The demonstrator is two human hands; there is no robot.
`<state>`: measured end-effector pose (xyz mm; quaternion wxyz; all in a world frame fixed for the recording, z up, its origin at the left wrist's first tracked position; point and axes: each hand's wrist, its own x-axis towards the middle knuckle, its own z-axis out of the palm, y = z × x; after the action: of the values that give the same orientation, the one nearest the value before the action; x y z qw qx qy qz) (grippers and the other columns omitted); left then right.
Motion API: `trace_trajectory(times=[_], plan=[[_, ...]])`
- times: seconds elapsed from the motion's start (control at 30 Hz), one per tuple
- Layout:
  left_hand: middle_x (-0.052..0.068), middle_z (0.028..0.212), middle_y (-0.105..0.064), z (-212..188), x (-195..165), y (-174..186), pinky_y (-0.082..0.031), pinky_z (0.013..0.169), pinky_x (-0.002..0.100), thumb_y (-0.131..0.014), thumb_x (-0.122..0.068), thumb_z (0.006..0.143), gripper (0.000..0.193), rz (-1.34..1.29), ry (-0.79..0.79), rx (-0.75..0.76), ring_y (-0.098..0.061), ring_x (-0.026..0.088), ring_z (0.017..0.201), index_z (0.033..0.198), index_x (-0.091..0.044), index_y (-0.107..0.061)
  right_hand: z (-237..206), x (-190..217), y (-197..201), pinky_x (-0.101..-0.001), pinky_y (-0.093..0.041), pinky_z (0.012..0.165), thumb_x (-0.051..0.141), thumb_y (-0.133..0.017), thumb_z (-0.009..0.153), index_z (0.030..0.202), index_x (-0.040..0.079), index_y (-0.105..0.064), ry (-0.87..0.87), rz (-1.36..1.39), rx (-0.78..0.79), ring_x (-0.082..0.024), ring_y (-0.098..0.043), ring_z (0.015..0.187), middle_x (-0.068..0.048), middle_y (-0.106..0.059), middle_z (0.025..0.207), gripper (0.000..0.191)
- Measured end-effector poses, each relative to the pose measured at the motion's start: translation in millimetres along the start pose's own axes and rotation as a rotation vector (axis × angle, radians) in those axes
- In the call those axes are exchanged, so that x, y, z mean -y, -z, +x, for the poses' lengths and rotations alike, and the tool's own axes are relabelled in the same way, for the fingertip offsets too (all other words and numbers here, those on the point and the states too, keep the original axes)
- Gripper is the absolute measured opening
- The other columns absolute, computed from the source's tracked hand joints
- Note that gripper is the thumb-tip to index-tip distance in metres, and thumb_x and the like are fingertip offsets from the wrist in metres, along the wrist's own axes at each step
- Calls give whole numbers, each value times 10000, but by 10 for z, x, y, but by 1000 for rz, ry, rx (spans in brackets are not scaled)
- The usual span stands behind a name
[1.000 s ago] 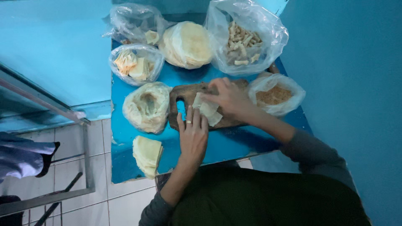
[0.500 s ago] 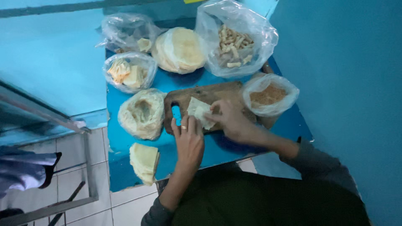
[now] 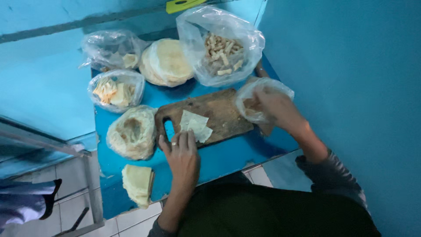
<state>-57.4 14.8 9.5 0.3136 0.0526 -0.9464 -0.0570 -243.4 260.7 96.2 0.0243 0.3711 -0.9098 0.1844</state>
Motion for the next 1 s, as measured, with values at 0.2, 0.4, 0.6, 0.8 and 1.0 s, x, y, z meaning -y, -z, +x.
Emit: trace_trajectory(times=[0.2,0.4,0.6,0.8,1.0], plan=[[124,1241,-673,-3,61,48,-269,1158,658,-581,-25,812,433,-114,82,24,-607,306,1180,1234,-21,-680,151,-176,27,-434,-519,768,234,-679,895,1004,74,-571,115,162,173,-310,-675,920,-113,-676,941,221],[160,1266,-657,-74,135,201,-340,1142,561,-664,-82,916,240,-167,210,-52,-592,352,1180,1143,-26,-716,85,-144,19,-436,-513,814,232,-627,970,1060,59,-588,235,65,107,-300,-663,915,-120,-675,971,199],[164,1193,-663,-57,187,224,-371,1086,536,-724,-169,880,227,-135,200,-77,-573,372,1157,1055,-25,-735,37,-113,-64,-362,-565,779,266,-696,947,1037,55,-626,-365,419,-5,-223,-731,859,-109,-748,960,240],[132,1167,-664,-57,167,136,-387,1064,521,-746,-210,933,175,-206,237,-80,-585,333,1149,1007,-52,-730,-10,25,-92,-333,-608,761,112,-853,797,1040,58,-574,-291,501,-259,-179,-744,936,-79,-728,997,373],[129,1152,-659,-55,134,93,-362,1089,569,-740,-183,903,163,-209,215,-107,-583,328,1111,980,-43,-713,155,770,-765,-322,-617,825,76,-783,867,1062,76,-559,-58,937,9,-182,-757,984,-84,-696,1005,297]])
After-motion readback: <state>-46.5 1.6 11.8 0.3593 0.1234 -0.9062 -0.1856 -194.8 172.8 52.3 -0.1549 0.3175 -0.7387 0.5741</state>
